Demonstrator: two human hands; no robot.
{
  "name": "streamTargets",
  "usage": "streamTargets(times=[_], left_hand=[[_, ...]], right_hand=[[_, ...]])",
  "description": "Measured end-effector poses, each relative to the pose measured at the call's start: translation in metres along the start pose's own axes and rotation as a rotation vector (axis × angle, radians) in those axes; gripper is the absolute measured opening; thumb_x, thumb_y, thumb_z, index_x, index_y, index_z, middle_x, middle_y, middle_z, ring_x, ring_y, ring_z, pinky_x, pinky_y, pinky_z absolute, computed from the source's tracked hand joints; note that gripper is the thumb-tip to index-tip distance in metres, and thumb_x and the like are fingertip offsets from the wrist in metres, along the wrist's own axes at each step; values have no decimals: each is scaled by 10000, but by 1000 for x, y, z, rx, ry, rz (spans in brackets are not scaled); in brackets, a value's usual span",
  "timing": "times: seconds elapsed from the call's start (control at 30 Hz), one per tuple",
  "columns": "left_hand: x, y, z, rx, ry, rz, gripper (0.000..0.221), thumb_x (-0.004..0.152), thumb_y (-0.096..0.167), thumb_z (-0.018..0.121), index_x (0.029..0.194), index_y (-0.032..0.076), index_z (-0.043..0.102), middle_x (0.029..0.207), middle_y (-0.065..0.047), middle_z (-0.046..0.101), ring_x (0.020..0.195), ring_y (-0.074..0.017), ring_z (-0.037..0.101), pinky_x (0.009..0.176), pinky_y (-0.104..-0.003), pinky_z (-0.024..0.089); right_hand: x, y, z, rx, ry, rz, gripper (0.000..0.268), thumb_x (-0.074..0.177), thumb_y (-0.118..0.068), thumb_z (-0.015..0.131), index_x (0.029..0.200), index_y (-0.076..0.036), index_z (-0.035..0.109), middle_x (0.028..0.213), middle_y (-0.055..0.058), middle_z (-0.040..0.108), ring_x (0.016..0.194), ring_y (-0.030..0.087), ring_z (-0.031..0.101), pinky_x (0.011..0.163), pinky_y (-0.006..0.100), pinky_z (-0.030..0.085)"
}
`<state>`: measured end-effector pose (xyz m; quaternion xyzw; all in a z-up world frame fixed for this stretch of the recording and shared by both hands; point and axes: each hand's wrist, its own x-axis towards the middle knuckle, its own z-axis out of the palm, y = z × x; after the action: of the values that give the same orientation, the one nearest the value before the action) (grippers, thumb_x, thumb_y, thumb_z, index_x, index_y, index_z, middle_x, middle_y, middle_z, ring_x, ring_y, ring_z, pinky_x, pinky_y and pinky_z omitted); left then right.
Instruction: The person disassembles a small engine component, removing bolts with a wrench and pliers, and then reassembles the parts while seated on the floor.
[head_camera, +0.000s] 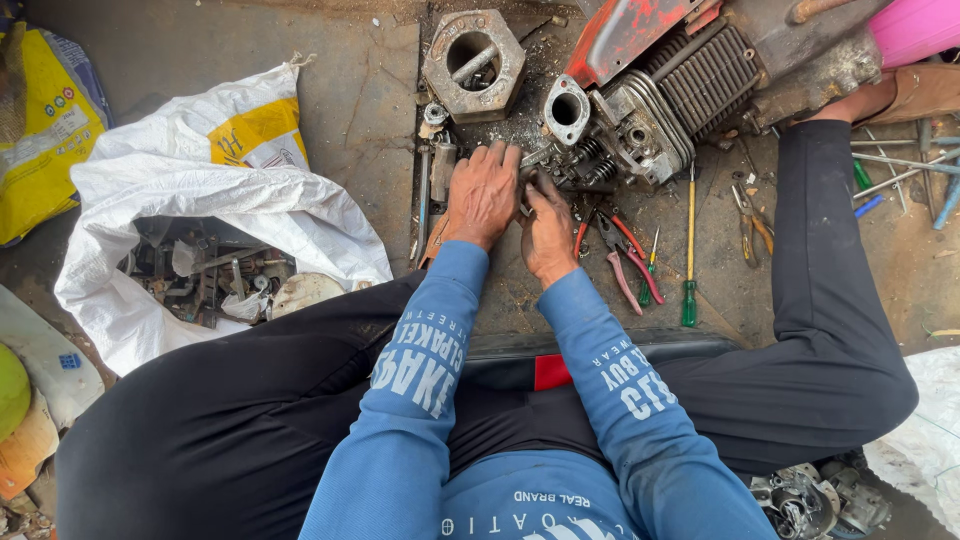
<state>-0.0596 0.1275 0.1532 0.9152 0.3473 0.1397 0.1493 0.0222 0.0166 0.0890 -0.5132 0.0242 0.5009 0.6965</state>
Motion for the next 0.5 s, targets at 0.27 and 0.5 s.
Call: streamTargets(times=[0.27,0.5], left_hand=[[-3,1,0,-34,-1,-17,221,877,187,626,1078,96,601,1022,-87,623,1003,-291,604,795,-429,473],[0,3,-11,-133,-17,-61,197,886,221,664,1039,105,623,978,-78,667,957,-289,624,783,-433,475]], right_hand=[[-7,-9,18,1,-2,36,457,1026,-146,529,1481,-151,495,1353,19,626,1204,164,600,994,378,495],[1,1,9,73,-76,-9,327,1091,-177,543,1407,-99,571,1288,7,645,1199,148,597,1033,372,498]])
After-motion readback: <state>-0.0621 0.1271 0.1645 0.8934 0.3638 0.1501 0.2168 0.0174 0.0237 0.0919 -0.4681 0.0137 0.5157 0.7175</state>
